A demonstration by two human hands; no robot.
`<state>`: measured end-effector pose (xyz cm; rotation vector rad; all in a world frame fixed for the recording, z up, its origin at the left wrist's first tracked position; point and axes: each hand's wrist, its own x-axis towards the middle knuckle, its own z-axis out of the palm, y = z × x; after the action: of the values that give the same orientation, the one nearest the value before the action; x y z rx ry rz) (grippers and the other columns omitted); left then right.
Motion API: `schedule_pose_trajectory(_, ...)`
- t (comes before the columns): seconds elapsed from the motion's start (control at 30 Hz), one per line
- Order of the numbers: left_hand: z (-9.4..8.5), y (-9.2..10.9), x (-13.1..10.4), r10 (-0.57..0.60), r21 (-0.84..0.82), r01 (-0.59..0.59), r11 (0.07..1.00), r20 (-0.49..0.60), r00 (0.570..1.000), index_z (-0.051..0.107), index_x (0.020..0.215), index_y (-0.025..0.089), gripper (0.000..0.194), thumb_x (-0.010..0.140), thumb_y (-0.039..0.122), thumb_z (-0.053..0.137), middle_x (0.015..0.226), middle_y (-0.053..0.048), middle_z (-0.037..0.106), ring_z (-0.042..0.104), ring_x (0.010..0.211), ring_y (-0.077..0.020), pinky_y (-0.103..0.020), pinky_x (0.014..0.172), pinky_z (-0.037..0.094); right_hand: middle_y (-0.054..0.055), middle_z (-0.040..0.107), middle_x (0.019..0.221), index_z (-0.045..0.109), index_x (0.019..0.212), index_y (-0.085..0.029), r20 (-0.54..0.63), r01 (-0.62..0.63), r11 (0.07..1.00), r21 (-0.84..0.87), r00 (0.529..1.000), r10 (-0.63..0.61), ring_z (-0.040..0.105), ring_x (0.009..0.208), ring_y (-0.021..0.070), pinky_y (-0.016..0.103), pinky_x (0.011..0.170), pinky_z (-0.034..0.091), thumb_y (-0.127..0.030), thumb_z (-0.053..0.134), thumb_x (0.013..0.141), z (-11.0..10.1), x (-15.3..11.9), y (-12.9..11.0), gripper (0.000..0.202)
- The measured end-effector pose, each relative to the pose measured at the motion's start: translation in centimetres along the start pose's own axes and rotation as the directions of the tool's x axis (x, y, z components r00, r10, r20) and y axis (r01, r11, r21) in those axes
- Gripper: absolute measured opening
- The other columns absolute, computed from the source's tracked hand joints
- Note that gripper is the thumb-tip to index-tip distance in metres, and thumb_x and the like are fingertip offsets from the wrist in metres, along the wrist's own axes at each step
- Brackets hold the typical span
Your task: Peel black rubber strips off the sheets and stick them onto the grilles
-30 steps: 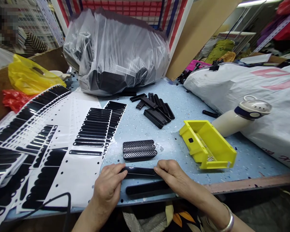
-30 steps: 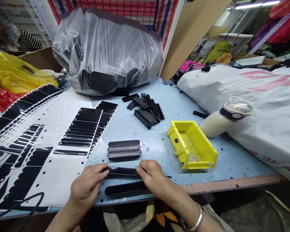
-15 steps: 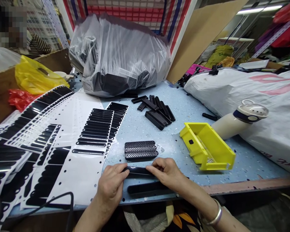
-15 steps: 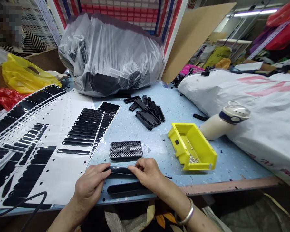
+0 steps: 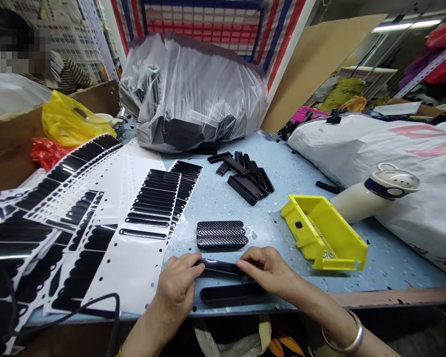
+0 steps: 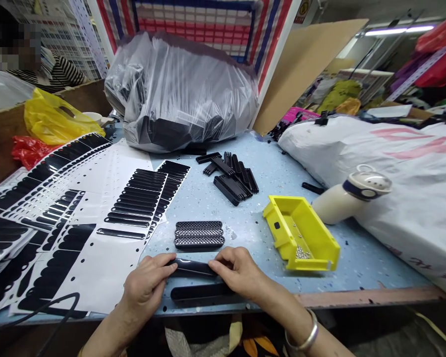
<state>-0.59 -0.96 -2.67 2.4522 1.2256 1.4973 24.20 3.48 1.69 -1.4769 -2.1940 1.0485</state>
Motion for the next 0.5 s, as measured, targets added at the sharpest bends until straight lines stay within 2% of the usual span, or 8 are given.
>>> schedule_pose_trajectory(0.1, -0.1, 0.0, 0.1, 0.008, -0.004, -0.008, 1.000, 0.002, 1.000, 0.066, 0.100, 0.018, 0.033, 0.085, -0.002, 0.044, 0.099, -0.011, 0.077, 0.074, 0.088, -0.0202, -0.029, 0.063, 0.054, 0.004, 0.066, 0.071, 0.071, 0.072, -0.018, -0.071, 0.062, 0.989, -0.135, 0.995, -0.072, 0.059, 0.064, 0.0159, 0.026, 0.059, 0.044, -0.042, 0.062, 0.087, 1.2, 0.8, -0.2, 0.030)
schedule_pose_trajectory(0.2, -0.1, 0.1, 0.2, 0.002, -0.007, -0.002, 1.000, 0.001, 1.000, 0.066, 0.100, 0.019, 0.034, 0.084, -0.002, 0.044, 0.098, -0.011, 0.077, 0.074, 0.087, -0.0205, -0.029, 0.063, 0.054, 0.001, 0.059, 0.064, 0.062, 0.059, -0.018, -0.031, 0.093, 0.979, -0.181, 0.995, -0.100, 0.055, 0.060, 0.0138, 0.025, 0.057, 0.041, -0.043, 0.062, 0.088, 1.9, 1.6, -0.5, 0.038)
schedule_pose_trajectory(0.33, 0.1, 0.2, 0.1, -0.025, -0.029, 0.025, 0.999, -0.015, 1.000, 0.067, 0.098, 0.019, 0.034, 0.084, -0.002, 0.044, 0.097, -0.011, 0.077, 0.074, 0.086, -0.0206, -0.029, 0.061, 0.053, -0.001, 0.053, 0.059, 0.048, 0.053, -0.020, -0.025, 0.129, 0.971, -0.200, 0.990, -0.137, 0.048, 0.055, 0.0123, 0.026, 0.055, 0.037, -0.043, 0.049, 0.095, 2.1, 1.9, -0.4, 0.048)
schedule_pose_trajectory(0.5, 0.4, 0.3, 0.0, -0.053, -0.042, 0.052, 0.998, -0.033, 0.998, 0.068, 0.099, 0.020, 0.036, 0.085, -0.002, 0.042, 0.097, -0.010, 0.077, 0.073, 0.086, -0.0204, -0.030, 0.063, 0.055, 0.000, 0.053, 0.058, 0.049, 0.057, -0.021, -0.090, 0.119, 0.952, -0.283, 0.985, -0.150, 0.048, 0.054, 0.0135, 0.027, 0.056, 0.036, -0.043, 0.034, 0.101, 2.3, 1.7, -0.6, 0.052)
